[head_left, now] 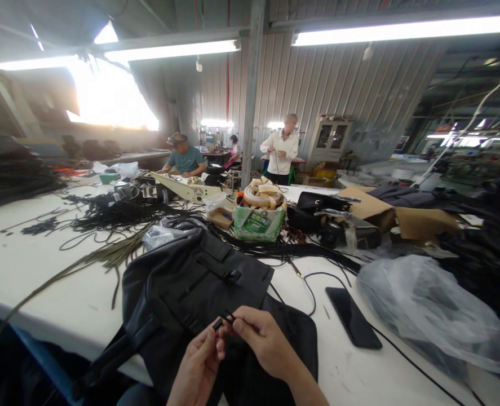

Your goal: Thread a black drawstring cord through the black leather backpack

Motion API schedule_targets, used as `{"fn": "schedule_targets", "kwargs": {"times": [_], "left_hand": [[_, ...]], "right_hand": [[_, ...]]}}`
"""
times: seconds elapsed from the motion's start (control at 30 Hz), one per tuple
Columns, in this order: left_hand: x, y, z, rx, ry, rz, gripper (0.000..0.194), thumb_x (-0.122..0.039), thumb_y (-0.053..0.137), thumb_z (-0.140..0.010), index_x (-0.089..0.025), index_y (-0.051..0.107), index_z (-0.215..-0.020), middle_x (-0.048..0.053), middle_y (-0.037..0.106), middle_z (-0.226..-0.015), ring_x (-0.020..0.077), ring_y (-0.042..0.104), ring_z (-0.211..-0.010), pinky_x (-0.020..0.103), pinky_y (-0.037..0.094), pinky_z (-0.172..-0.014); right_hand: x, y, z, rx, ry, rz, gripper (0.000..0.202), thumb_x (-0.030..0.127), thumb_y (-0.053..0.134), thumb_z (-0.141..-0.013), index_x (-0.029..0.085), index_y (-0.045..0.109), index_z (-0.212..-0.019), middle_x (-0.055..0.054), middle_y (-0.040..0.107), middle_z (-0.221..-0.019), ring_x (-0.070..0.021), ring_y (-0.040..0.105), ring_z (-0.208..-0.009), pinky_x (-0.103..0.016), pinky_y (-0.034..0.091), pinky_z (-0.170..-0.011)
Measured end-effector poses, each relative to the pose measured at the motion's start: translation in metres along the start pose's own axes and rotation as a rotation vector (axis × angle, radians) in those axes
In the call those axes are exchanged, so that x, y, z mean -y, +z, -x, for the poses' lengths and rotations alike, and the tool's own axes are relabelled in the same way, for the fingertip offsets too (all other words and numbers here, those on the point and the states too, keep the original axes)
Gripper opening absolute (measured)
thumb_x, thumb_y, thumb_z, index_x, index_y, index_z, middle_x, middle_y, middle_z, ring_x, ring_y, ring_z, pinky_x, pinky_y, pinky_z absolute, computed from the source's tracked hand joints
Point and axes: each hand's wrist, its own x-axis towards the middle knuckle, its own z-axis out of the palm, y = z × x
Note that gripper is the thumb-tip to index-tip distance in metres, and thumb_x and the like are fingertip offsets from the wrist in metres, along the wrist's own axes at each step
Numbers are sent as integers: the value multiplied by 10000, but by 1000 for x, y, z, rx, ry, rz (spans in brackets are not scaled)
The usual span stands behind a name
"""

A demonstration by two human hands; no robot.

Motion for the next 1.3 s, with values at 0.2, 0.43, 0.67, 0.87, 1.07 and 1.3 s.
{"fn": "schedule_targets", "kwargs": {"times": [0.2,0.43,0.67,0.87,1.07,1.3], "left_hand": [[1,0,2,16,7,45,587,-363,1109,-650,-47,873,-1085,72,728,-837,80,600,-645,173,569,-590],[-1,2,2,-22,19,61,626,-349,1122,-620,-58,860,-1108,53,706,-846,62,554,-630,148,520,-525],[-1,6,1,-6,23,133,367,-207,1025,-777,-59,833,-1053,30,650,-829,56,509,-600,139,485,-475],[-13,19,3,31,50,122,481,-288,1053,-748,-79,821,-1114,-2,606,-827,47,472,-590,147,451,-466],[-39,34,8,46,101,31,641,-395,1087,-692,-74,809,-1172,-62,469,-745,24,374,-549,138,364,-449],[-55,37,12,111,175,113,515,-312,1026,-784,-89,803,-1191,-37,478,-829,9,379,-562,103,349,-434]], "right_hand": [[-1,-3,-1,-18,109,-74,441,590,690,-1082,180,835,-1012,-39,717,-878,-174,667,-755,-288,520,-723],[-1,-4,2,-38,32,44,352,507,684,-1102,207,861,-1048,-46,756,-954,-204,685,-892,-311,518,-839],[0,0,0,-36,3,135,192,361,699,-1090,266,864,-1114,-25,782,-1000,-203,694,-913,-304,507,-821],[3,4,-2,-186,-33,176,132,306,733,-1043,249,848,-1076,-24,784,-964,-191,697,-863,-292,514,-794],[-1,3,2,14,142,15,157,336,802,-965,186,841,-993,34,632,-685,-118,480,-594,-255,340,-557],[6,4,2,-91,-68,202,109,283,780,-1001,224,870,-987,-19,772,-865,-177,663,-771,-291,475,-714]]}}
